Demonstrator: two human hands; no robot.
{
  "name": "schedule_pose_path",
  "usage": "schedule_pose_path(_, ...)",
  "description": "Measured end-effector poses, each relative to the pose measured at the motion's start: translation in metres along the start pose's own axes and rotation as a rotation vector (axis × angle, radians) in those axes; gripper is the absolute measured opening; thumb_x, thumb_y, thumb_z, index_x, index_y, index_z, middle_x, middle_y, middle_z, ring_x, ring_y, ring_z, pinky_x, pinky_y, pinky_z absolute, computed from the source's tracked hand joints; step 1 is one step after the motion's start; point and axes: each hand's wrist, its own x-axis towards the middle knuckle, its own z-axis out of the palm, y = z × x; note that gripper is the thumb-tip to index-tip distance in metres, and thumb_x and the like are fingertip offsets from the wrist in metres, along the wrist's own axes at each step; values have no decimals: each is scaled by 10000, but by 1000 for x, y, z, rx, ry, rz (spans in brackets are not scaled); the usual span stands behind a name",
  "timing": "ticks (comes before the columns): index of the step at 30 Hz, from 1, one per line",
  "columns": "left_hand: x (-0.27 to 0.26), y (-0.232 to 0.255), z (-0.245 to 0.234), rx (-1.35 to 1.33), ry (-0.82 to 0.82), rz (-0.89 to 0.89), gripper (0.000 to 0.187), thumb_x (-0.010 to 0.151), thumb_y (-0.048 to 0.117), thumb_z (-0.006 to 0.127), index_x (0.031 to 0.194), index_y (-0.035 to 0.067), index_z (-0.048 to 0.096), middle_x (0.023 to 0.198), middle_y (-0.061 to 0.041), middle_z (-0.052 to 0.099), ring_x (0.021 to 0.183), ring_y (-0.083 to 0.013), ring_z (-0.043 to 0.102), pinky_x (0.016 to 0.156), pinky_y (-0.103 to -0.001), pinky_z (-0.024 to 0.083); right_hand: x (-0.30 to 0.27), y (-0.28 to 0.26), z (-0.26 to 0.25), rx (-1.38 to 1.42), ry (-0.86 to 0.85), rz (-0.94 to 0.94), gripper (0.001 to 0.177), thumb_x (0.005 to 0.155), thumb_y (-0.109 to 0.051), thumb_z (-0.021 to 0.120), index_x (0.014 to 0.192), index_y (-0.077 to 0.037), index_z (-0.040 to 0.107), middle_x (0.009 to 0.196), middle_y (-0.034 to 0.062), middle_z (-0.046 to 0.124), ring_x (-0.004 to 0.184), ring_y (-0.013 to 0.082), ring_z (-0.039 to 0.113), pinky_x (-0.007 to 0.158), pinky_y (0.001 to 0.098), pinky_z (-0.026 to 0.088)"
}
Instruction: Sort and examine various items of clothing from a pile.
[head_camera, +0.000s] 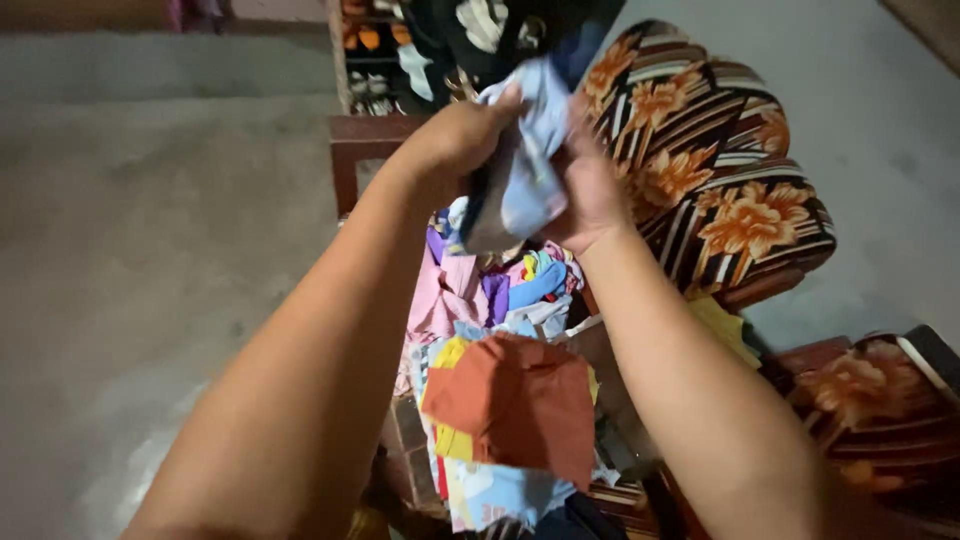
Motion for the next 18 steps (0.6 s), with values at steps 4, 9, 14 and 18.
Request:
schedule_pose_path(4,-18,-18,-38,873,344,333,665,1108,656,505,1137,38,747,986,-179,719,808,-277,657,779,-434,533,-2,-2,81,-108,20,335,543,975,-482,617,1368,-109,583,1307,83,692,1207,249,658,1108,420,489)
schedule_pose_path(9,-177,31,-36,-26,252,105,539,975,553,666,1131,45,578,872,-95,549,690,-219,465,606,-430,336,-25,-7,154,-157,-141,179,499,1060,-412,540,1418,-65,566,1370,84,658,1283,241,642,1162,440,492)
schedule_pose_path(14,-226,-4,-62,-965,-412,251,377,972,414,715,1112,66,677,907,-92,705,854,-261,677,743,-450,547,-31,-2,206,-246,-310,346,595,1053,-478,484,1405,-10,592,1341,118,683,1232,240,666,1112,410,513)
schedule_pose_path(18,-271,-9,-80,-990,93,365,211,912,160,693,1121,136,669,980,6,689,937,-161,688,890,-451,607,-24,9,209,-669,-85,194,431,1083,-380,573,1215,16,676,1163,90,744,1029,188,708,940,362,564)
